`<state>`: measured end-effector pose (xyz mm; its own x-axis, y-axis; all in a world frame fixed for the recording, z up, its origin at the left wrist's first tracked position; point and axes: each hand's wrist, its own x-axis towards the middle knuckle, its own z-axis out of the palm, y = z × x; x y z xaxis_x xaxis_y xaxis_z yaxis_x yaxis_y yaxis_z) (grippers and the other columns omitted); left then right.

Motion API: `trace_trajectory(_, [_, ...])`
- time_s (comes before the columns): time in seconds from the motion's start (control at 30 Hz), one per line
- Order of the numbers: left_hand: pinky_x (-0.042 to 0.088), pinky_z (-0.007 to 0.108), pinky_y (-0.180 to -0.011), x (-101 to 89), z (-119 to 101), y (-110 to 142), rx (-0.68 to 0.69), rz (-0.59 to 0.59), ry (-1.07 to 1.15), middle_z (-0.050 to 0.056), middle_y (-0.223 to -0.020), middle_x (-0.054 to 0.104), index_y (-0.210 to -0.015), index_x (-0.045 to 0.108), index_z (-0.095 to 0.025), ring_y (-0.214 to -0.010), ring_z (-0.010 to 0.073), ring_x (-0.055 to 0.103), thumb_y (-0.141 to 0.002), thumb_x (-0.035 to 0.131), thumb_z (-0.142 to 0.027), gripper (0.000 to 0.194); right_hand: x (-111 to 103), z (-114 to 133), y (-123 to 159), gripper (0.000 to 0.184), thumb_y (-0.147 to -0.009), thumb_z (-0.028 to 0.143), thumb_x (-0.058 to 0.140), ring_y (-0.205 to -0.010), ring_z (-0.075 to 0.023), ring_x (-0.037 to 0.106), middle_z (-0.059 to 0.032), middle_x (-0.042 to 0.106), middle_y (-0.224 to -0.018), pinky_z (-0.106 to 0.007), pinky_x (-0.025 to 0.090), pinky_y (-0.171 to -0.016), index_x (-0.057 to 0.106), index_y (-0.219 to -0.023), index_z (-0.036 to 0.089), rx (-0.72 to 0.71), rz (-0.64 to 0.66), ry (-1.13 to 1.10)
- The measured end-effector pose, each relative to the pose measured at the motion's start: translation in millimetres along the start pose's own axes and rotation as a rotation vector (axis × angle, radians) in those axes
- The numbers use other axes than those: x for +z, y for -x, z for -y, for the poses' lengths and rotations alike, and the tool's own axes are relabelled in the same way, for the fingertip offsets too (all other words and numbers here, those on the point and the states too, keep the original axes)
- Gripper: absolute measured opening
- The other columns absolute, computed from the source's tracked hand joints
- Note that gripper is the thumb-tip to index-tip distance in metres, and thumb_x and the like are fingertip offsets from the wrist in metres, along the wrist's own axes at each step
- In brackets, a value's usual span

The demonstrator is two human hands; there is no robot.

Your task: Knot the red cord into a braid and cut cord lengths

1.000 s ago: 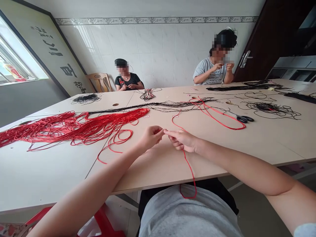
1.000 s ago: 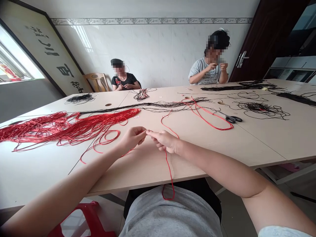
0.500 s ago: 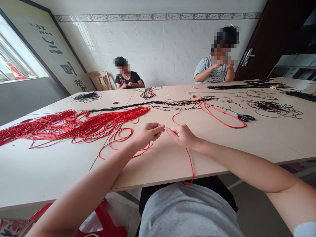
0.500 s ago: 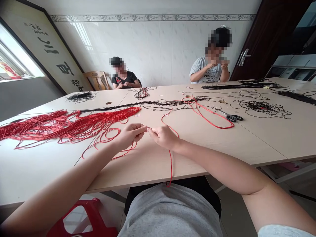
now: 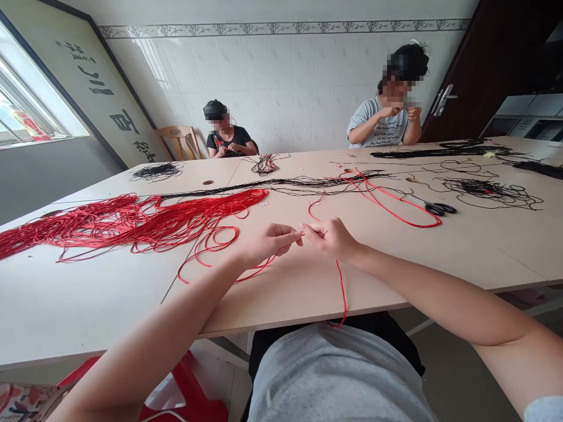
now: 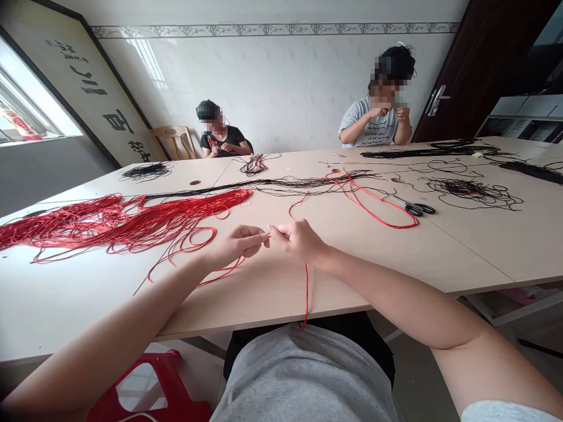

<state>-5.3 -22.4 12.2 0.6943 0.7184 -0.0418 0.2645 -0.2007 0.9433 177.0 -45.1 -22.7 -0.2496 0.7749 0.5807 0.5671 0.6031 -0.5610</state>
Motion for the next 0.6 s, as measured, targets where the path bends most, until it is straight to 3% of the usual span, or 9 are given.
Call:
trace_trajectory(0.1, [0.021, 0.025, -0.046, 1.7, 5, -5, 0.035, -0.043, 0.111, -0.004, -0.048, 0.033, -0.059, 0.049, -0.015, -0.046, 0.0064, 0.026, -0.078, 0.052, -0.04, 0.032, 2, 1, -1, 0.046, -0.085, 0.038, 0.04, -0.046, -0.0063, 0.016, 0.0033, 0.016, -0.05, -0.025, 0.015, -0.045, 0.022, -0.049, 0.017, -0.013, -0.032, 0.008])
trace_trajectory(0.23, [0.018, 0.025, -0.045, 0.2, 14, -14, 0.07, -0.042, 0.306, -0.005, -0.047, 0.026, -0.05, 0.034, -0.017, -0.043, 0.0056, 0.023, -0.078, 0.05, -0.031, 0.035, 4, 3, -1, 0.043, -0.085, 0.032, 0.041, -0.048, -0.0069, 0.015, 0.003, 0.015, -0.052, -0.026, 0.013, -0.047, 0.017, -0.052, 0.017, -0.085, -0.054, 0.033])
trace_trajectory(0.43, [0.015, 0.025, -0.045, -2.3, 15, -16, 0.07, 0.033, 0.305, -0.005, -0.043, 0.027, -0.05, 0.036, -0.016, -0.042, 0.0048, 0.022, -0.077, 0.052, -0.025, 0.033, -2, 1, 3, 0.043, -0.085, 0.026, 0.042, -0.046, -0.0072, 0.018, 0.0037, 0.019, -0.049, -0.025, 0.016, -0.046, 0.02, -0.05, 0.017, -0.215, -0.009, 0.053])
trace_trajectory(0.5, [0.014, 0.025, -0.045, -1.1, 12, -13, 0.047, 0.048, 0.276, -0.005, -0.044, 0.03, -0.052, 0.038, -0.016, -0.042, 0.0048, 0.023, -0.078, 0.052, -0.027, 0.032, -7, -3, 1, 0.043, -0.085, 0.029, 0.043, -0.046, -0.0077, 0.023, 0.0034, 0.024, -0.048, -0.024, 0.02, -0.047, 0.026, -0.047, 0.017, -0.153, 0.011, 0.08])
trace_trajectory(0.6, [0.015, 0.025, -0.044, -0.2, 8, -9, 0.019, 0.083, 0.198, -0.004, -0.044, 0.032, -0.052, 0.039, -0.016, -0.042, 0.0052, 0.024, -0.078, 0.051, -0.03, 0.032, -12, -10, -6, 0.032, -0.081, 0.039, 0.05, -0.063, -0.0121, 0.044, -0.0021, 0.047, -0.066, -0.024, 0.034, -0.06, 0.052, -0.059, 0.017, -0.045, -0.07, 0.124])
